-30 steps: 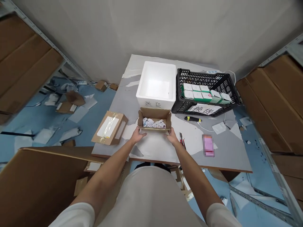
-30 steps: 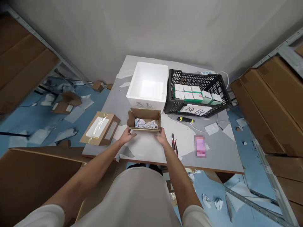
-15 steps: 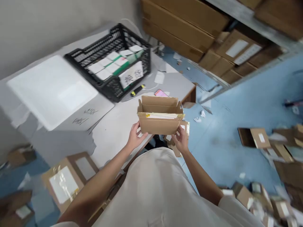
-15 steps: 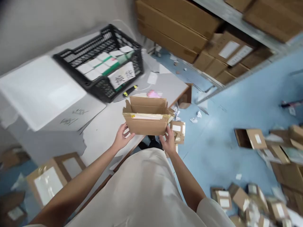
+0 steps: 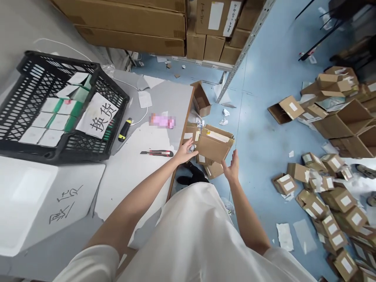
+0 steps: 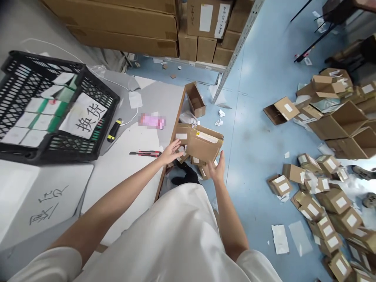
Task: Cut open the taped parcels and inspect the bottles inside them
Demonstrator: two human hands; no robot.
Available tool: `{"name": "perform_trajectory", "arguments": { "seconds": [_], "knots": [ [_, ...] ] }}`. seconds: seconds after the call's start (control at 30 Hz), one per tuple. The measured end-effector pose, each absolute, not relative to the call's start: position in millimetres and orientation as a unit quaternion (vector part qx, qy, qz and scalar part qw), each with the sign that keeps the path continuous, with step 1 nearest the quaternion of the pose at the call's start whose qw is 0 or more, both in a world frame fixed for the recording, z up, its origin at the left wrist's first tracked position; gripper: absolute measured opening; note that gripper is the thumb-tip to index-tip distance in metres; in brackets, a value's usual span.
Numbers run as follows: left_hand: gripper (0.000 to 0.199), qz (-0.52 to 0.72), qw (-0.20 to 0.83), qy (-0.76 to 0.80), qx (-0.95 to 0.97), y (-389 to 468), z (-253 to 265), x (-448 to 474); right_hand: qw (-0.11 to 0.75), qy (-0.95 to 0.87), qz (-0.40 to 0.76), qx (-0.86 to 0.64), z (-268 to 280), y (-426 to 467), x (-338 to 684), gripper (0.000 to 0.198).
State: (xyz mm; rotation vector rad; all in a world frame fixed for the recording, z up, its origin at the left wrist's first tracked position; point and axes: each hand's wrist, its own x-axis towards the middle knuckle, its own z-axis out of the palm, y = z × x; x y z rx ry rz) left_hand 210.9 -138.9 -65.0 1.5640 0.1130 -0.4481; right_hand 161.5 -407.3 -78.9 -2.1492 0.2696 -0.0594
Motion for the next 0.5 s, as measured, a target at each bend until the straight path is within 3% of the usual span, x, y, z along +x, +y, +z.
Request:
{"name": "perform_trajectory", "arguments": {
  "seconds": [0.23,0.4,0.5],
  "knots": [
    [0.067,-0.122,0.621,0.066,0.771,-110.5,-56.5,189.4,0.511,0.099,0.001,-0.854,-60.4,-383.0,185.6,0.075],
    [0.055,-0.057,0.561,0.119,0.817,-63.6,-28.9,144.8,0.463,-0.064,0.197,-0.862,-54.5,-344.0,221.9,0.053],
    [0.057,-0.022,0.495,0.250,0.832,-22.2,-22.1,80.9,0.424,-0.212,0.283,-0.834,-64.0,-299.6,250.4,0.044]
  ]
}}
